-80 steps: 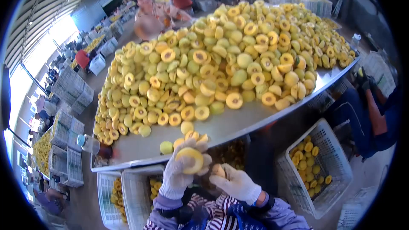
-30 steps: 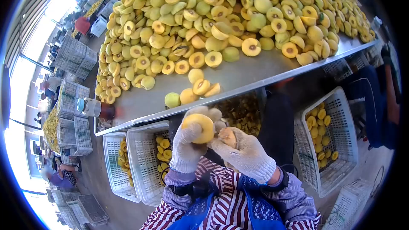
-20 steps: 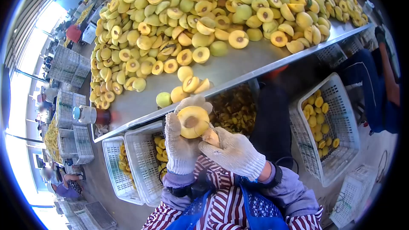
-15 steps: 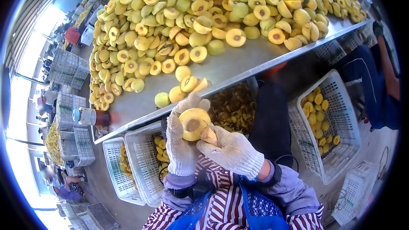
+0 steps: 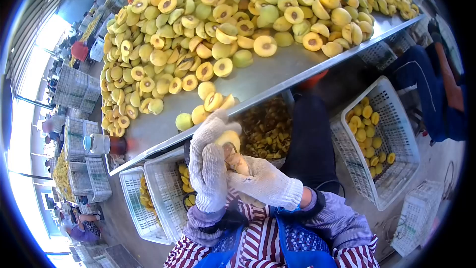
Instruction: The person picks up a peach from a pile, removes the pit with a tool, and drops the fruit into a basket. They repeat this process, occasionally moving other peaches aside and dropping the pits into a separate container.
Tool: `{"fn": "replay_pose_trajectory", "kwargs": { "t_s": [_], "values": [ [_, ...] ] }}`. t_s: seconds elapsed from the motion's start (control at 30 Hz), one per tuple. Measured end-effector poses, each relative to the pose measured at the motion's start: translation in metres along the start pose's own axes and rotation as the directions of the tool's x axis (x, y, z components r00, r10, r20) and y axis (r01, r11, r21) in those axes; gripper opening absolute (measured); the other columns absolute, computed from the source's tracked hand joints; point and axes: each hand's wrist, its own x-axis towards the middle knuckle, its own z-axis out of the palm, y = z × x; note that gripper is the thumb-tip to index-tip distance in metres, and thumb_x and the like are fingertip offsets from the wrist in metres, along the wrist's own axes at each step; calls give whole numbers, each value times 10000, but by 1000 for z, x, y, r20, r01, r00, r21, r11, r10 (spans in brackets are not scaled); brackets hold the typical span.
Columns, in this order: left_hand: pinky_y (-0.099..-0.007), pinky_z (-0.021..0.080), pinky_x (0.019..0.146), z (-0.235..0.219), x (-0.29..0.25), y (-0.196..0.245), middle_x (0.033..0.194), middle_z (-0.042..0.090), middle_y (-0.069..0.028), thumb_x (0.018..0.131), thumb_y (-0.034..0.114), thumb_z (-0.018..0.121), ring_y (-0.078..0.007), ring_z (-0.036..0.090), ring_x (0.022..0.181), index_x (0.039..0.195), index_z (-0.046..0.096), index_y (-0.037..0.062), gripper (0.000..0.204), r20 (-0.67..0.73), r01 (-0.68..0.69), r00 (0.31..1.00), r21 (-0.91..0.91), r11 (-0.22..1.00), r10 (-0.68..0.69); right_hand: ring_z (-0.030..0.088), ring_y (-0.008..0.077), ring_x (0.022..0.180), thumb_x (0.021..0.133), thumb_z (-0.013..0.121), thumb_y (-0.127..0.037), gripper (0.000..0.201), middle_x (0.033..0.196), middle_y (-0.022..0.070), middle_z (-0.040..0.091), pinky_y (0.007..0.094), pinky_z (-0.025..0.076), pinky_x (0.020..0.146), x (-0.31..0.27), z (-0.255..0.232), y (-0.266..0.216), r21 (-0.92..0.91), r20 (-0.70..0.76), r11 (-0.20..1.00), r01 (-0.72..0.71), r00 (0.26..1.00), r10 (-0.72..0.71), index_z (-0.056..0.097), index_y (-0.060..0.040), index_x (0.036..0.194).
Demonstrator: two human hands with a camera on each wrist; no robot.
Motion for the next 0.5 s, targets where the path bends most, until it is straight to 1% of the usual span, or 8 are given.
{"fn": "replay_pose_trajectory", "kwargs": {
  "t_s": [0.07, 0.2, 0.27, 0.3, 0.33, 0.4, 0.43, 0.5],
  "values": [
    [-412, 459, 1033, 4, -4, -2, 1344, 544, -247, 985, 95, 513, -360, 543, 1252, 1290, 552, -37, 335, -20, -142, 989, 125, 982, 145, 579, 54, 556, 954, 644, -252, 223, 737, -2, 619, 186, 449, 485, -2, -1, 4, 49, 14, 997, 57, 998, -58, 575, -55, 1034],
    [-414, 460, 1034, -4, -1, -9, 1318, 567, -222, 997, 110, 511, -339, 541, 1257, 1299, 544, -38, 339, 173, -342, 939, 387, 856, 296, 571, 46, 567, 950, 648, -263, 242, 717, -8, 618, 196, 459, 507, -5, -12, 1, 4, 60, 996, -85, 995, 85, 581, -52, 1050],
    [-415, 473, 1022, -5, 3, -3, 1317, 566, -202, 1011, 166, 509, -328, 549, 1247, 1312, 526, -47, 369, 106, 18, 994, 65, 998, -25, 587, 55, 602, 945, 653, -271, 268, 736, 1, 631, 203, 474, 546, -6, -7, -4, 8, 15, 992, -124, 992, 124, 592, -45, 1075],
    [-416, 479, 1017, -3, 4, 2, 1316, 566, -193, 1019, 194, 508, -322, 553, 1243, 1319, 517, -51, 388, 115, 208, 974, -103, 973, -196, 595, 59, 614, 945, 652, -270, 273, 738, -1, 633, 206, 476, 559, -5, -3, -2, -6, -19, 995, -101, 995, 101, 597, -46, 1091],
    [-361, 464, 996, 5, 11, 11, 1289, 586, -192, 1018, 498, 450, -271, 589, 1161, 1295, 539, -46, 617, 69, 258, 966, -146, 955, -250, 602, 63, 626, 944, 652, -269, 279, 741, -2, 634, 209, 478, 572, -3, 0, -2, -23, -50, 997, -74, 996, 73, 602, -47, 1106],
    [-374, 486, 977, 9, 14, 12, 1288, 588, -190, 1007, 518, 458, -284, 602, 1146, 1292, 543, -46, 637, 17, 355, 930, -302, 885, -368, 653, 114, 667, 931, 661, -300, 340, 787, 24, 669, 246, 505, 623, 2, 6, 5, -140, -75, 989, -52, 996, 41, 606, -52, 1156],
    [-381, 497, 967, 9, 14, 12, 1288, 589, -189, 1002, 528, 461, -290, 609, 1139, 1290, 544, -46, 648, -2, 396, 903, -381, 836, -429, 621, 92, 642, 930, 663, -266, 293, 755, 12, 647, 235, 482, 593, 2, 9, 9, -197, -104, 980, 4, 994, -25, 603, -54, 1123],
    [-435, 478, 1024, 7, 12, 4, 1321, 548, -211, 982, 519, 516, -325, 583, 1180, 1322, 498, -50, 663, 8, 339, 930, -402, 851, -367, 557, 47, 592, 929, 666, -198, 203, 693, -13, 605, 214, 436, 533, 4, 12, 13, -312, -149, 944, 107, 976, -160, 597, -58, 1058]
  ]
}}
